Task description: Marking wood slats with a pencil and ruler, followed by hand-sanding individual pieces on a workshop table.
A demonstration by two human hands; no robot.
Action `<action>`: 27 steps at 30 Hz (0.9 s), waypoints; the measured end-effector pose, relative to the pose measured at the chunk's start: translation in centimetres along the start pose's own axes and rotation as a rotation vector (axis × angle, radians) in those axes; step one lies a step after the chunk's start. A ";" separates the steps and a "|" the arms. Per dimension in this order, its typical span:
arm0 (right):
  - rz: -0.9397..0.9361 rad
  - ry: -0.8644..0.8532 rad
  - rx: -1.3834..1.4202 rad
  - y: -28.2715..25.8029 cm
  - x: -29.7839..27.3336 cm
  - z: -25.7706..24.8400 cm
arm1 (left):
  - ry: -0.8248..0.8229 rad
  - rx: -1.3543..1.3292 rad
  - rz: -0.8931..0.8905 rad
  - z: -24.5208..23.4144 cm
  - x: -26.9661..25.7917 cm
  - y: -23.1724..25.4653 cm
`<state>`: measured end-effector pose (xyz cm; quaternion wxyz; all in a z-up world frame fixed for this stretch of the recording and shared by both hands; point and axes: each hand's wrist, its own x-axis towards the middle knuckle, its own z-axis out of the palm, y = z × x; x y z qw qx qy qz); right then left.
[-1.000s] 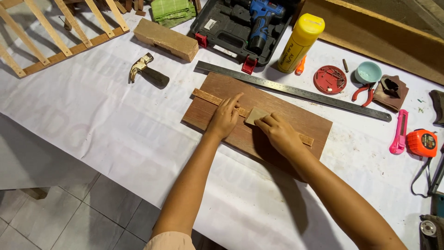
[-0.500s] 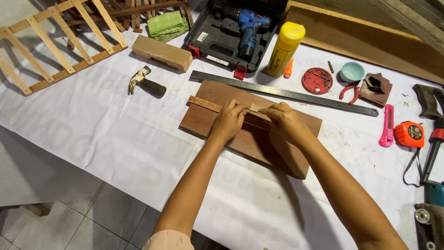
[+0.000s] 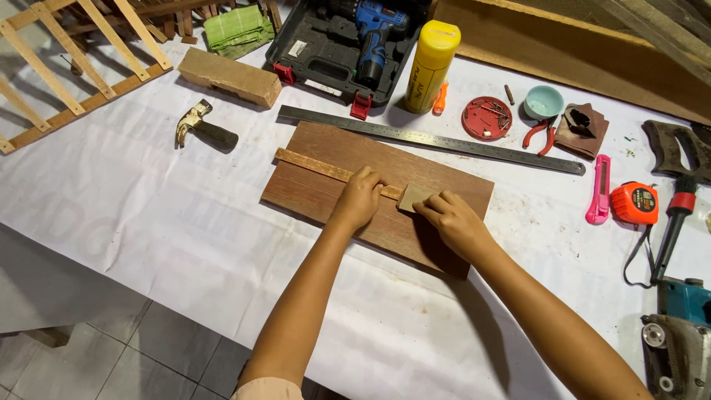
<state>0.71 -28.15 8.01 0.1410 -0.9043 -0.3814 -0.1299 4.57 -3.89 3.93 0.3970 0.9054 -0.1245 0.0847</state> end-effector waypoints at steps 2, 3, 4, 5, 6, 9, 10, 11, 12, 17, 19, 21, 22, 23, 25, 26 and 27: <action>-0.022 0.006 0.004 -0.3 1.3 0.9 | -0.019 -0.001 -0.010 -0.2 0.4 0.0; -0.042 0.013 0.005 -0.4 2.0 1.4 | -0.040 -0.004 -0.016 -0.4 0.6 0.0; -0.046 0.011 0.010 -0.6 2.5 2.0 | -0.039 -0.003 -0.022 -0.5 0.6 0.0; -0.059 0.014 0.014 -0.7 3.0 2.5 | -0.050 0.000 -0.023 -0.6 0.6 0.0; -0.074 0.016 0.016 -0.8 3.4 3.0 | -0.059 0.000 -0.025 -0.6 0.6 0.1; -0.034 0.036 0.115 -0.9 3.2 2.6 | -0.043 -0.052 -0.060 -1.0 0.8 0.9; -0.043 0.037 0.113 -0.5 2.7 1.8 | -0.034 -0.050 -0.061 -0.4 1.0 0.2; -0.065 0.021 0.090 -0.1 2.3 1.1 | -0.020 -0.056 -0.041 0.1 1.3 -0.6; -0.087 0.002 0.070 0.1 1.8 0.5 | -0.009 -0.061 -0.025 0.5 1.2 -1.5; -0.056 -0.139 0.011 1.5 -1.6 -1.3 | -0.018 -0.018 -0.010 0.0 0.5 -0.2; -0.034 -0.168 -0.026 1.1 -1.7 -1.1 | -0.035 -0.028 -0.043 -0.2 0.5 0.6; -0.019 -0.150 -0.079 0.1 -0.5 -0.3 | -0.046 -0.029 -0.098 -0.4 0.5 0.6; -0.017 -0.149 -0.077 -0.5 0.4 0.5 | -0.048 -0.027 -0.097 -0.1 0.5 0.4; -0.016 -0.111 -0.032 -1.1 1.3 1.3 | -0.031 -0.024 -0.082 0.1 0.5 0.2; -0.016 -0.062 0.011 -1.7 3.2 2.5 | -0.011 -0.014 -0.059 0.1 0.8 -0.3; -0.044 -0.050 0.005 -1.7 4.0 3.0 | 0.013 -0.032 -0.029 0.0 0.9 -0.5; -0.073 -0.039 -0.001 -1.7 4.8 3.6 | 0.037 -0.050 0.001 -0.2 1.1 -0.8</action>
